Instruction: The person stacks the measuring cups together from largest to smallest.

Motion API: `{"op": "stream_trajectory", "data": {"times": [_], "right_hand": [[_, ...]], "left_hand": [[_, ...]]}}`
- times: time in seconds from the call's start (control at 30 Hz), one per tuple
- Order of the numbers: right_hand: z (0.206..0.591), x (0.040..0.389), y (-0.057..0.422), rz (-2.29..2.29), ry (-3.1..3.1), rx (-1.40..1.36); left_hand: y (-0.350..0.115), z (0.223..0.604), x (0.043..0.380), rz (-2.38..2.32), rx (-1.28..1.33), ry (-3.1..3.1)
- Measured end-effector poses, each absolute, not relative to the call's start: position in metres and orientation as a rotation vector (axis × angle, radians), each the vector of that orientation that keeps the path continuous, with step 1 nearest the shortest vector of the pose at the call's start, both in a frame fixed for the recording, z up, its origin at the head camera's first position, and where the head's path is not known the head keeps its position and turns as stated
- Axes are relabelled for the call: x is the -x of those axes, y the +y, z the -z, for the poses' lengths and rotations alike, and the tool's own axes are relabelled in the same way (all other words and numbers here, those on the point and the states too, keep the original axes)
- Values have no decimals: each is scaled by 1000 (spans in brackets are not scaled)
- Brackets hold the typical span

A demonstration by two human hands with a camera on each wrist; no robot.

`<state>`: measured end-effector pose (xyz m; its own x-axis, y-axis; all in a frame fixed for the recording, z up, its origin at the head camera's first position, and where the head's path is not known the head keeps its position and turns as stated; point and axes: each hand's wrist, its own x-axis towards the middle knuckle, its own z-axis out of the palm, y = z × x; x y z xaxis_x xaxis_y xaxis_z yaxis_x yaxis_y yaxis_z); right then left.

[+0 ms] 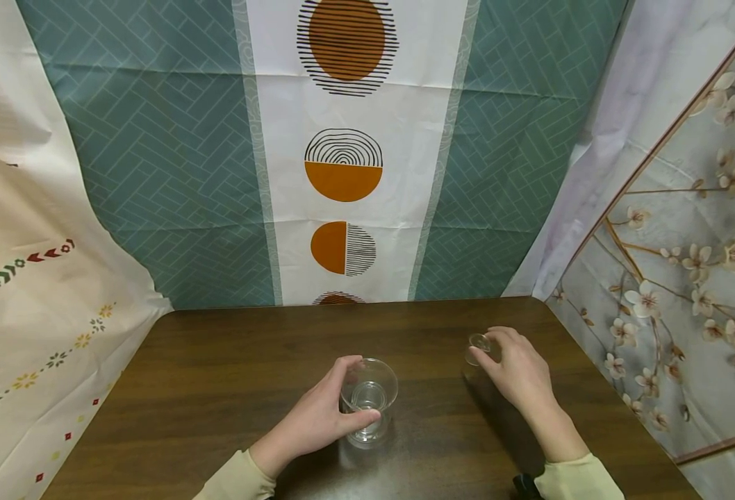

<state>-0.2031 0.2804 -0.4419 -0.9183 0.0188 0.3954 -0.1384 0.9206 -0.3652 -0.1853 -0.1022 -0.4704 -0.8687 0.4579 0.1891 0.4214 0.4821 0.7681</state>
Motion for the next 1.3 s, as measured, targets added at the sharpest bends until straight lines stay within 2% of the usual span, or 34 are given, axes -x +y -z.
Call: {"op": "stream_trajectory", "data": {"times": [1.3], "right_hand": [[421, 190, 252, -572, -2631, -239]], "left_hand": [[-102, 470, 185, -1359, -789, 2676]]}}
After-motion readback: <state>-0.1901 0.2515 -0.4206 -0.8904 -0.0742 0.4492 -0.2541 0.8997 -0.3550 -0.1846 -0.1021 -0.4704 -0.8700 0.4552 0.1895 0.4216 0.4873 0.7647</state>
